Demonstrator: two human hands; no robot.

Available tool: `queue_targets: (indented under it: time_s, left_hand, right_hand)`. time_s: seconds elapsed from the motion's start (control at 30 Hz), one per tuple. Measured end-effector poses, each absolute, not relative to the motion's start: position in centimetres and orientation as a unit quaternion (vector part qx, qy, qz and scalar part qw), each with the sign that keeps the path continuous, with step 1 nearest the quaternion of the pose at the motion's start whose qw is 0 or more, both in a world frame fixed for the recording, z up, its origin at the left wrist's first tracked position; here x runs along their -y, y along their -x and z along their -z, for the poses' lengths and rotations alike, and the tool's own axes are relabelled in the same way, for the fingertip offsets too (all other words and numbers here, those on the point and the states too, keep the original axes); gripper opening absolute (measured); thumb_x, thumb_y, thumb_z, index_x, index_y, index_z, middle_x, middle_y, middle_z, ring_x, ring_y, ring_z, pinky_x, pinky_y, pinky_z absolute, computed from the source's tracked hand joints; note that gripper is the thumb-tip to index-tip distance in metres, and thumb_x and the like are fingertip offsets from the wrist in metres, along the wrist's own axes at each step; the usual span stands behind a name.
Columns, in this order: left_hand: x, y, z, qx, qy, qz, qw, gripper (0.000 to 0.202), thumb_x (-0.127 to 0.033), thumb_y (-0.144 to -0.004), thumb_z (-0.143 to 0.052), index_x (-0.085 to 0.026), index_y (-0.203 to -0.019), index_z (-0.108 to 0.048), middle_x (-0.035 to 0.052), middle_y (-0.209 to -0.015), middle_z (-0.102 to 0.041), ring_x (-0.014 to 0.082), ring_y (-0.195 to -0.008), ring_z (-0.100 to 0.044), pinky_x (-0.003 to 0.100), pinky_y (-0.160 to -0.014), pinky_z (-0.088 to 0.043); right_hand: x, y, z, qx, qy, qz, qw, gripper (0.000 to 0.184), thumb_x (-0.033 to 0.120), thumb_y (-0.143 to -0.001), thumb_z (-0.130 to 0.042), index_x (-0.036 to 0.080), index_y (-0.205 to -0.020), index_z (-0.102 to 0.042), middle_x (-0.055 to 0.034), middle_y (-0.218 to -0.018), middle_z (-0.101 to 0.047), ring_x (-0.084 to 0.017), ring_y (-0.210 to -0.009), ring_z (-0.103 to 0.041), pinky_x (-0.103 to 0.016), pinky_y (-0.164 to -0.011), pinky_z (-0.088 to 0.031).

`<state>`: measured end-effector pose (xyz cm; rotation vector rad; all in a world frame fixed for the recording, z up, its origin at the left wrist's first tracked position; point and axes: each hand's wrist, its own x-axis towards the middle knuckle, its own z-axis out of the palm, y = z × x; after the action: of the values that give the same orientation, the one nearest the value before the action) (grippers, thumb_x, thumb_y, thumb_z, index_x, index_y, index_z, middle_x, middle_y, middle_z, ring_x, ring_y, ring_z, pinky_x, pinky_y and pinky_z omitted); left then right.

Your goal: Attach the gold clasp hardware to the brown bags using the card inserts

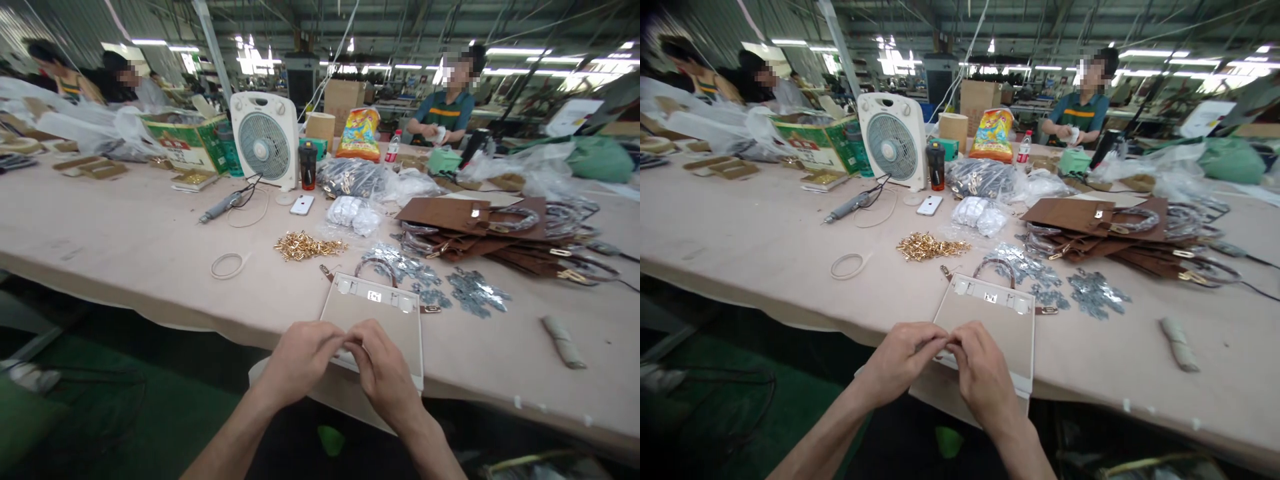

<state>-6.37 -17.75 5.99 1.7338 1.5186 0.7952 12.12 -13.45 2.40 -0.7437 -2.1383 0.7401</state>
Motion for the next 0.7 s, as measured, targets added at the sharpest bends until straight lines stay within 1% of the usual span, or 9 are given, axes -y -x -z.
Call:
queue_targets:
  time_s: [0.07,0.17,0.27,0.33,0.4,0.5,0.6,0.7]
  left_hand:
    - [17.3,6.4,-5.3,-0.597,-0.613,-0.344,0.387,0.034,-0.036,-0.102,-0.05,-0.018,-0.087,-0.075,0.0016,-0.081,-0.073,0.0182,-0.078,-0.065,0.027,-0.075,-0.048]
    - [16.5,6.6,-4.0,-0.63,-0.525,-0.391,0.418,0.034,-0.041,-0.098,-0.052,-0.016,-0.094,-0.075,0.0008,-0.078,-0.07,0.0155,-0.065,-0.058,0.025,-0.064,-0.045]
    - [15.8,6.5,-2.4,-0.614,-0.505,-0.396,0.459,0.038,-0.045,-0.097,-0.053,-0.015,-0.105,-0.075,0.0013,-0.079,-0.07,0.014,-0.06,-0.056,0.025,-0.06,-0.044]
    - [15.5,6.2,-1.3,-0.596,-0.519,-0.381,0.48,0.038,-0.045,-0.097,-0.053,-0.015,-0.107,-0.075,0.0015,-0.082,-0.071,0.0138,-0.06,-0.057,0.025,-0.061,-0.045]
    - [15.1,5.8,-0.4,-0.594,-0.534,-0.365,0.478,0.037,-0.044,-0.097,-0.053,-0.017,-0.104,-0.076,0.0015,-0.084,-0.073,0.0138,-0.059,-0.058,0.025,-0.062,-0.045]
    - [14.6,5.6,0.5,-0.613,-0.545,-0.344,0.456,0.035,-0.042,-0.098,-0.05,-0.017,-0.098,-0.076,0.0003,-0.077,-0.071,0.0144,-0.057,-0.06,0.026,-0.063,-0.046]
    - [14.3,5.6,0.7,-0.624,-0.545,-0.33,0.452,0.035,-0.04,-0.098,-0.049,-0.017,-0.095,-0.074,-0.0017,-0.068,-0.067,0.0151,-0.054,-0.062,0.026,-0.062,-0.046]
    - [14.3,5.7,0.4,-0.631,-0.547,-0.32,0.447,0.035,-0.039,-0.099,-0.047,-0.018,-0.095,-0.074,-0.0031,-0.062,-0.065,0.0157,-0.052,-0.062,0.026,-0.063,-0.046]
  right_hand:
    - [13.9,-12.5,-2.0,0.836,0.264,-0.286,0.386,0.017,0.015,-0.106,-0.046,0.024,-0.101,-0.06,-0.0054,-0.093,-0.062,-0.021,-0.087,-0.061,-0.034,-0.077,-0.051]
    - [13.3,-14.1,-1.9,0.823,0.254,-0.31,0.403,0.015,0.018,-0.106,-0.049,0.025,-0.102,-0.061,-0.0065,-0.095,-0.064,-0.022,-0.09,-0.062,-0.035,-0.079,-0.053]
    - [10.1,-16.2,-2.1,0.763,0.348,-0.323,0.438,0.007,0.027,-0.105,-0.056,0.024,-0.107,-0.063,-0.0069,-0.099,-0.064,-0.022,-0.096,-0.062,-0.036,-0.086,-0.053]
    - [7.0,-17.3,-2.0,0.736,0.39,-0.327,0.446,0.013,0.035,-0.103,-0.061,0.023,-0.105,-0.064,-0.0075,-0.105,-0.064,-0.022,-0.102,-0.062,-0.037,-0.091,-0.052]
    - [4.2,-17.8,-1.6,0.744,0.401,-0.329,0.421,0.021,0.043,-0.101,-0.063,0.022,-0.099,-0.068,-0.0097,-0.118,-0.063,-0.024,-0.115,-0.06,-0.04,-0.098,-0.05]
    - [1.4,-17.6,-0.4,0.771,0.404,-0.338,0.358,0.03,0.05,-0.099,-0.064,0.021,-0.096,-0.072,-0.0122,-0.129,-0.06,-0.028,-0.128,-0.055,-0.048,-0.109,-0.043]
    - [0.2,-16.8,1.0,0.78,0.41,-0.345,0.325,0.035,0.053,-0.098,-0.063,0.02,-0.097,-0.074,-0.0133,-0.13,-0.061,-0.029,-0.13,-0.054,-0.05,-0.113,-0.038]
    - [-0.3,-16.3,1.8,0.776,0.429,-0.342,0.312,0.036,0.053,-0.096,-0.064,0.019,-0.096,-0.075,-0.0136,-0.131,-0.061,-0.029,-0.127,-0.056,-0.049,-0.111,-0.039]
